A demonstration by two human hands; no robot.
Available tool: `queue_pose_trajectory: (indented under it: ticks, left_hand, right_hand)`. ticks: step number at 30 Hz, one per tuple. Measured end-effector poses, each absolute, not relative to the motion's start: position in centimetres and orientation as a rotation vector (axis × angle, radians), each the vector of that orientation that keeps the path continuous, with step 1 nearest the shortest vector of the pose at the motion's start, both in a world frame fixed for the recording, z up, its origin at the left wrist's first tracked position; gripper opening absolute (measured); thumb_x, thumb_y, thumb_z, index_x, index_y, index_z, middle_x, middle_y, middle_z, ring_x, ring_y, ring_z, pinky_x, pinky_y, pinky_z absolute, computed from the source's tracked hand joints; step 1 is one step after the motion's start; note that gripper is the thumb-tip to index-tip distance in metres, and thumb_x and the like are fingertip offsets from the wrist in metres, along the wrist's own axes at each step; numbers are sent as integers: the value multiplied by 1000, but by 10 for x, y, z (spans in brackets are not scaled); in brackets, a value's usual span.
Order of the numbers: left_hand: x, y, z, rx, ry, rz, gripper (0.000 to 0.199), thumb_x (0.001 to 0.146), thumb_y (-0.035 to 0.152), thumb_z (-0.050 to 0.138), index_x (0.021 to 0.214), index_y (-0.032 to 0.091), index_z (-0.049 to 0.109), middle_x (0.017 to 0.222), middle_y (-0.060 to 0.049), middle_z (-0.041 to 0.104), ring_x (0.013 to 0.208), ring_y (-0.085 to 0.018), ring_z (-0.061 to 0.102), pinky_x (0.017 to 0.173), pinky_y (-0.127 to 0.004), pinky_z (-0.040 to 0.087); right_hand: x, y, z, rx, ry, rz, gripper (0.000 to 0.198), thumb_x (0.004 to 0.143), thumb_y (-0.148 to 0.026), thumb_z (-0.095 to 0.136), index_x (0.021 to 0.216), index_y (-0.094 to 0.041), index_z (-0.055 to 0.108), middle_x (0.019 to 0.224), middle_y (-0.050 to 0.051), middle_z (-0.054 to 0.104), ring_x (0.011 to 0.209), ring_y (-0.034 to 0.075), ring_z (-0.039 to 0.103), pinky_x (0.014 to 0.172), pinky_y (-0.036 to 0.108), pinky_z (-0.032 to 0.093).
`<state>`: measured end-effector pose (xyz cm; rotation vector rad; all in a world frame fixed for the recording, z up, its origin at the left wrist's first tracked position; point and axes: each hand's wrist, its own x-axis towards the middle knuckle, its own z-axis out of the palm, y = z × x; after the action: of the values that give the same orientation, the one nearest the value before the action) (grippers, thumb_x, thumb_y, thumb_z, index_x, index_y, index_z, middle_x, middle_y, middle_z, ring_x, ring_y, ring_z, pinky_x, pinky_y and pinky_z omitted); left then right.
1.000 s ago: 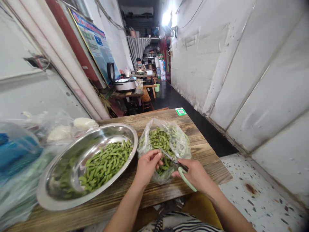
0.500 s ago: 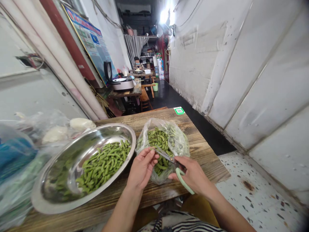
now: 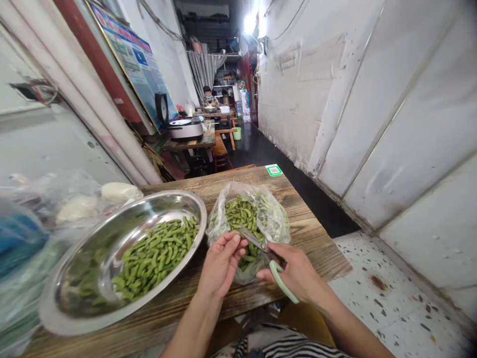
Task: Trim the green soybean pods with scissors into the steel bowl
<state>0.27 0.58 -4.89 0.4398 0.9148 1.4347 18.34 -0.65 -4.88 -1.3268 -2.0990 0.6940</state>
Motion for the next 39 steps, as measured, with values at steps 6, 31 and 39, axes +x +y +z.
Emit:
queue_pose_trajectory:
  ticks: [6,31,39]
  left_hand:
    - [3,2,-50,478,925,1435,32,53,24,86,73,12,65,66,2,63,63,-7,62,55,-13,50]
    - [-26,25,-69,2191,2045,716,18,80,19,55,93,19,68,91,-10,70,91,-27,61,82,-38,35]
    - [-20,24,-64,1586,1559,1268,19,75,33,64,88,19,69,79,-3,70,72,-18,61,71,-28,46]
  right_hand:
    - [183,-7,-49,-1302,-2109,655,42,74,-57,66,88,-17,62,71,0,56,61,13,46,58,22,36]
    - [195,7,-55,-1516,-2153,550,32,79,-50,62,90,-20,67,83,6,71,74,21,65,63,24,40]
    - [194,5,-50,-1498,-2165,583,40,75,-54,65,96,-20,65,82,5,66,72,19,60,63,24,39]
